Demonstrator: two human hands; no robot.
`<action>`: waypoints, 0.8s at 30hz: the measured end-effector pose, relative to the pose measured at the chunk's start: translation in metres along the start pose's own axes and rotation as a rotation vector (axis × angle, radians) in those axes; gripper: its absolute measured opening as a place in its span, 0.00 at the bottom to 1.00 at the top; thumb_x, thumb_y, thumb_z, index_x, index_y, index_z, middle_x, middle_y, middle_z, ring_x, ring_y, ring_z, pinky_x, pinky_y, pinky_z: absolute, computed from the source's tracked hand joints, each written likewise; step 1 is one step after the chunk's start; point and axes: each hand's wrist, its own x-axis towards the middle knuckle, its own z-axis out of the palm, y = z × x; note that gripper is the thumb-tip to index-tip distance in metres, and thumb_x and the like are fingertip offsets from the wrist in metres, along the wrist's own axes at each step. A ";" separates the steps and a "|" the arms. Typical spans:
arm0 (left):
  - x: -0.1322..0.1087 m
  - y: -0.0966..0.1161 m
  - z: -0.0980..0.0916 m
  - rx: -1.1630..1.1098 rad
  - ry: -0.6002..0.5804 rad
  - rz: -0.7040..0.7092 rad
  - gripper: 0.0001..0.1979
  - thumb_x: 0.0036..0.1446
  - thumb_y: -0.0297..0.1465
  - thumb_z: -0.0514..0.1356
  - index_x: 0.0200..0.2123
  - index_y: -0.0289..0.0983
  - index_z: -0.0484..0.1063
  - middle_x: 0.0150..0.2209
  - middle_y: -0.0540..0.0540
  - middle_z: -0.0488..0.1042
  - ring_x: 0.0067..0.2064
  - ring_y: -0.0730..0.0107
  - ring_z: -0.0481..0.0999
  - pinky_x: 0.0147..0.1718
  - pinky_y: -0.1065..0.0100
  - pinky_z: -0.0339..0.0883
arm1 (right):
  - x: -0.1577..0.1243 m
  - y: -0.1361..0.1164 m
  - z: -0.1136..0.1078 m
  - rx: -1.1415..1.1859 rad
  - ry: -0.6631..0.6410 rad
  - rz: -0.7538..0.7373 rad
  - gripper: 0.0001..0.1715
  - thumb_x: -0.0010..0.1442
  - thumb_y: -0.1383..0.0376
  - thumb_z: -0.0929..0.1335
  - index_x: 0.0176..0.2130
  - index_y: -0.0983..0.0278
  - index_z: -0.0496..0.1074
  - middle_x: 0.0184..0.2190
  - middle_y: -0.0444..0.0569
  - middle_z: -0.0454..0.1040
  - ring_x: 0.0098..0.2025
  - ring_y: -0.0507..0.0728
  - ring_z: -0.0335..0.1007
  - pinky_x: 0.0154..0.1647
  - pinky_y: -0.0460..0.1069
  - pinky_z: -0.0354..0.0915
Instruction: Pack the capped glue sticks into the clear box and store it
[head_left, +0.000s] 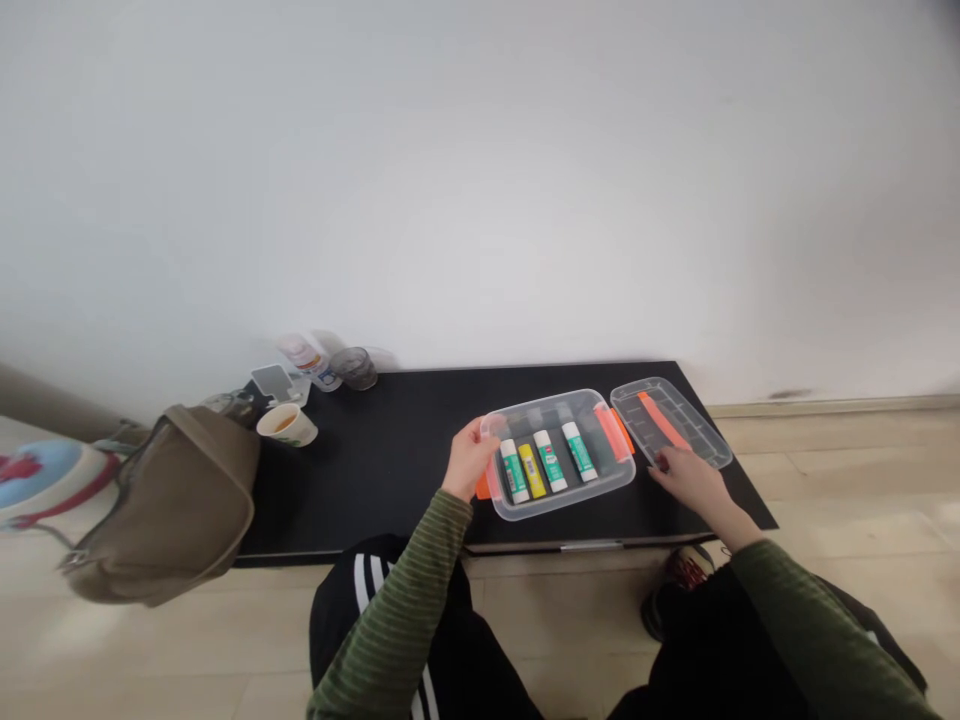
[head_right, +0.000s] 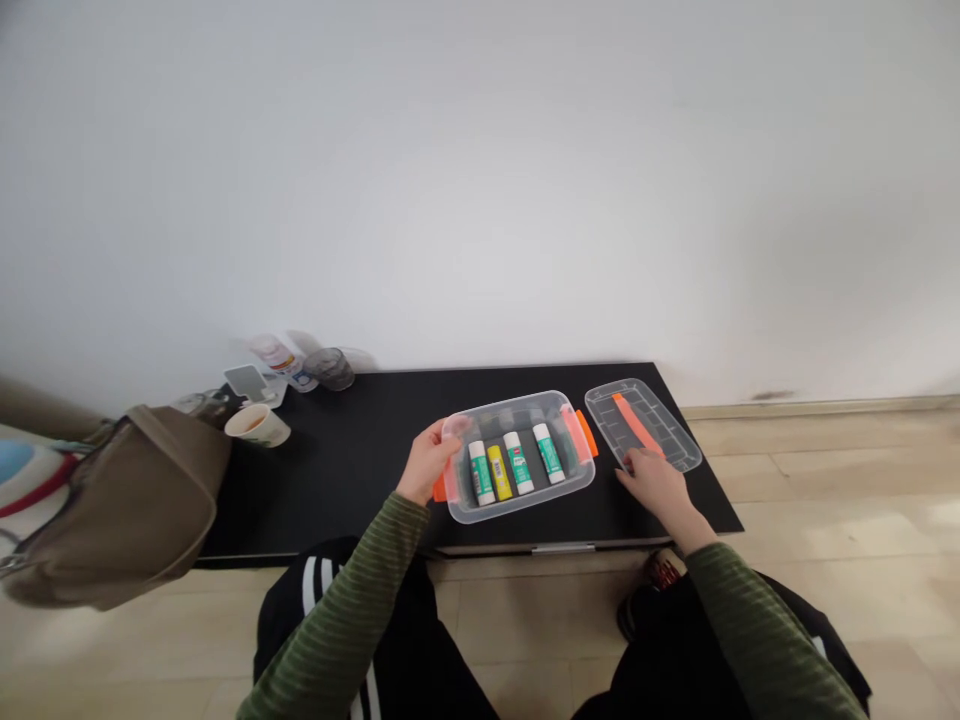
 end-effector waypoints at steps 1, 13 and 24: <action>0.000 0.000 0.000 -0.009 -0.002 -0.012 0.22 0.37 0.25 0.62 0.41 0.34 0.79 0.40 0.43 0.80 0.39 0.63 0.78 0.43 0.65 0.69 | -0.003 -0.002 0.002 -0.027 0.000 0.008 0.10 0.61 0.58 0.66 0.38 0.62 0.70 0.40 0.51 0.75 0.40 0.58 0.72 0.31 0.48 0.57; 0.005 -0.001 -0.001 -0.013 -0.015 -0.039 0.23 0.37 0.25 0.62 0.42 0.33 0.79 0.41 0.42 0.81 0.40 0.63 0.78 0.40 0.66 0.70 | -0.022 -0.004 -0.003 -0.164 0.534 -0.116 0.06 0.60 0.65 0.64 0.33 0.63 0.70 0.31 0.49 0.73 0.34 0.56 0.69 0.28 0.48 0.55; 0.012 0.008 0.005 0.039 -0.085 -0.075 0.23 0.37 0.23 0.62 0.42 0.33 0.79 0.33 0.46 0.80 0.35 0.65 0.78 0.37 0.68 0.71 | -0.019 0.020 -0.043 0.315 1.158 -0.101 0.17 0.58 0.60 0.71 0.45 0.66 0.69 0.42 0.54 0.72 0.35 0.55 0.69 0.32 0.49 0.67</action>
